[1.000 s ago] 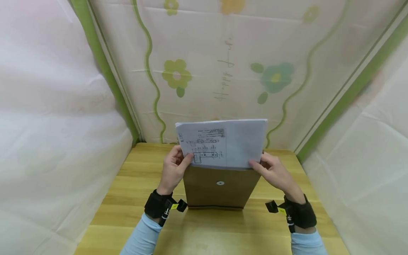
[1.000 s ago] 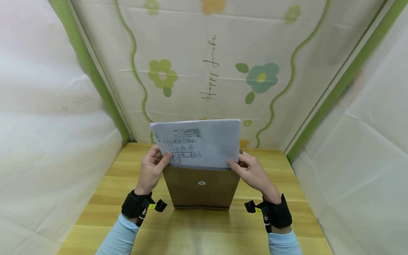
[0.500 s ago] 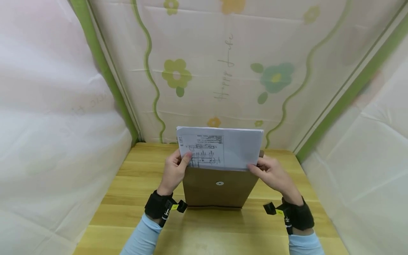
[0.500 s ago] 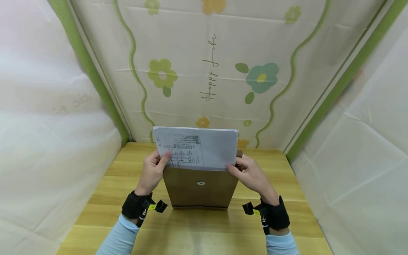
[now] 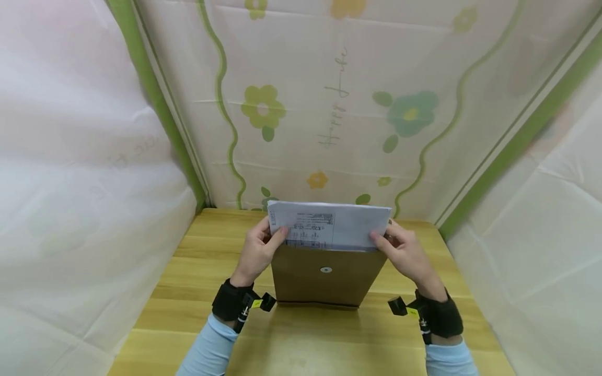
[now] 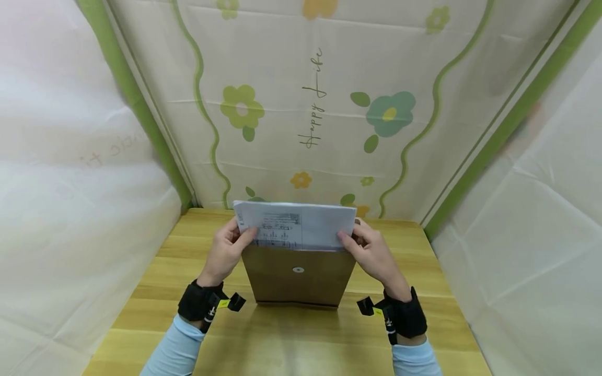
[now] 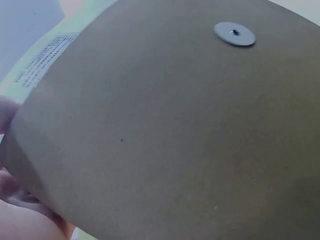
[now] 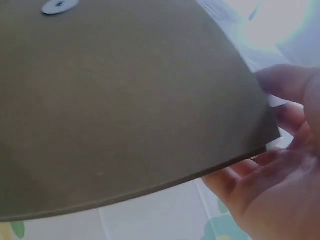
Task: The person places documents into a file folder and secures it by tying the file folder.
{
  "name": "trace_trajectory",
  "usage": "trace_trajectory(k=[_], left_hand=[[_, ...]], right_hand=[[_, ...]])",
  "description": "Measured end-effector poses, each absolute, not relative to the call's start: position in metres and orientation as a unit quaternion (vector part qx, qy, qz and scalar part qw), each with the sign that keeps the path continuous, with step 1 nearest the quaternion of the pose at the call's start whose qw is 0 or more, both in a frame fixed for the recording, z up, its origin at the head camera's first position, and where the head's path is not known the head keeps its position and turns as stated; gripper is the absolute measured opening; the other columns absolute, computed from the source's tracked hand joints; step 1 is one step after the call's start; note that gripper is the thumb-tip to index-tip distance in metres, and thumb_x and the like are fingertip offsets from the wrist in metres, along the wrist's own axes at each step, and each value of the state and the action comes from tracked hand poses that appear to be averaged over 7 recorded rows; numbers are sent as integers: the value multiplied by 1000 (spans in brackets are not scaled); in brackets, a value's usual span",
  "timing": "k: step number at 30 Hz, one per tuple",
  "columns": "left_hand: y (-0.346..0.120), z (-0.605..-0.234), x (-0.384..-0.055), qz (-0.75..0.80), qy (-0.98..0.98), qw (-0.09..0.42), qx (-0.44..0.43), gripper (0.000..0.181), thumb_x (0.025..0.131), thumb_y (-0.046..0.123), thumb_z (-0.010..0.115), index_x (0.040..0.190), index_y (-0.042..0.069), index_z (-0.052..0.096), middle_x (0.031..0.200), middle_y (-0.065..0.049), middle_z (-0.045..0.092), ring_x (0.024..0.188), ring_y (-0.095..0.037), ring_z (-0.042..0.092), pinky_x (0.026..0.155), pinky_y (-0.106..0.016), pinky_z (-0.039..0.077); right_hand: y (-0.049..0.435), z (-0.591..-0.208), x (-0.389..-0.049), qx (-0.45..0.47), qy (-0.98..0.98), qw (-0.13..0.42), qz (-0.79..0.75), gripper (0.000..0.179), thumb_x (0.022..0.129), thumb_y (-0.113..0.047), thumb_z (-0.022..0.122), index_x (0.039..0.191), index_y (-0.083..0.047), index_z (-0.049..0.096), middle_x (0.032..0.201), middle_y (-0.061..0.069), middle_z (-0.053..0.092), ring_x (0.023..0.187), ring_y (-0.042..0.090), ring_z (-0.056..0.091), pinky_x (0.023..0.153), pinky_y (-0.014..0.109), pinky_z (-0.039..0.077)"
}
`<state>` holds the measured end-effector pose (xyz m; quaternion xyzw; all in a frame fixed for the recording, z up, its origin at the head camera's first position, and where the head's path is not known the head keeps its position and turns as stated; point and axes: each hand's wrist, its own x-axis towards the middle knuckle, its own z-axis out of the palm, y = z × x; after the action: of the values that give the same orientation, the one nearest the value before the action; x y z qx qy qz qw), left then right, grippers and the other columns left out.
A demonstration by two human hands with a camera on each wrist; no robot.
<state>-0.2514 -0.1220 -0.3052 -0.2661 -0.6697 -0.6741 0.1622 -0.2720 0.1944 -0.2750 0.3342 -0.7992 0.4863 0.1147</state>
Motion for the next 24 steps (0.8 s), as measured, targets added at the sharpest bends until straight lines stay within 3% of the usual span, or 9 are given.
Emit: trace_trajectory(k=[3,5,9,12,17,21,24], left_hand=[[-121,-305,-251,-672,-675,166,-256,24,98,-6,46,119,-10,56,105,-21,65,88,-30,64,69,-33,50],[-121,-305,-251,-668,-678,174,-252,23,98,-5,46,118,-10,57,102,-21,66,83,-31,63,64,-30,47],[-121,-305,-251,-660,-685,175,-255,24,97,-8,46,119,-11,55,100,-22,65,80,-34,62,60,-34,45],[-122,-304,-251,-662,-689,158,-248,25,96,-8,47,120,-11,54,102,-22,65,87,-34,63,67,-40,51],[-122,-303,-249,-671,-696,131,-220,23,99,-2,45,120,-9,54,100,-23,61,83,-30,57,68,-27,44],[-119,-303,-247,-677,-697,136,-195,21,104,7,40,105,-9,54,81,-23,46,71,-26,42,66,-26,31],[-117,-304,-247,-680,-694,147,-186,28,105,12,36,88,-8,46,71,-16,28,63,-21,29,64,-29,24]], right_hand=[[189,-270,-265,329,-812,116,468,24,87,14,57,110,12,64,107,20,60,80,7,57,61,18,46],[190,-273,-265,329,-808,109,476,24,88,13,57,111,11,63,106,16,61,79,9,56,60,20,45],[188,-268,-265,332,-796,113,494,22,89,15,54,109,11,62,106,11,59,83,12,57,65,18,47],[183,-260,-260,319,-806,134,480,14,90,15,53,99,10,62,89,8,55,72,11,53,60,17,42],[182,-267,-259,284,-829,155,456,10,90,11,55,90,4,63,73,1,46,61,7,42,51,22,33],[183,-271,-258,274,-832,154,458,11,90,10,56,86,3,62,76,0,48,62,5,42,51,21,33],[182,-272,-257,277,-831,156,457,14,90,10,55,81,1,59,74,0,46,62,5,40,51,22,32]])
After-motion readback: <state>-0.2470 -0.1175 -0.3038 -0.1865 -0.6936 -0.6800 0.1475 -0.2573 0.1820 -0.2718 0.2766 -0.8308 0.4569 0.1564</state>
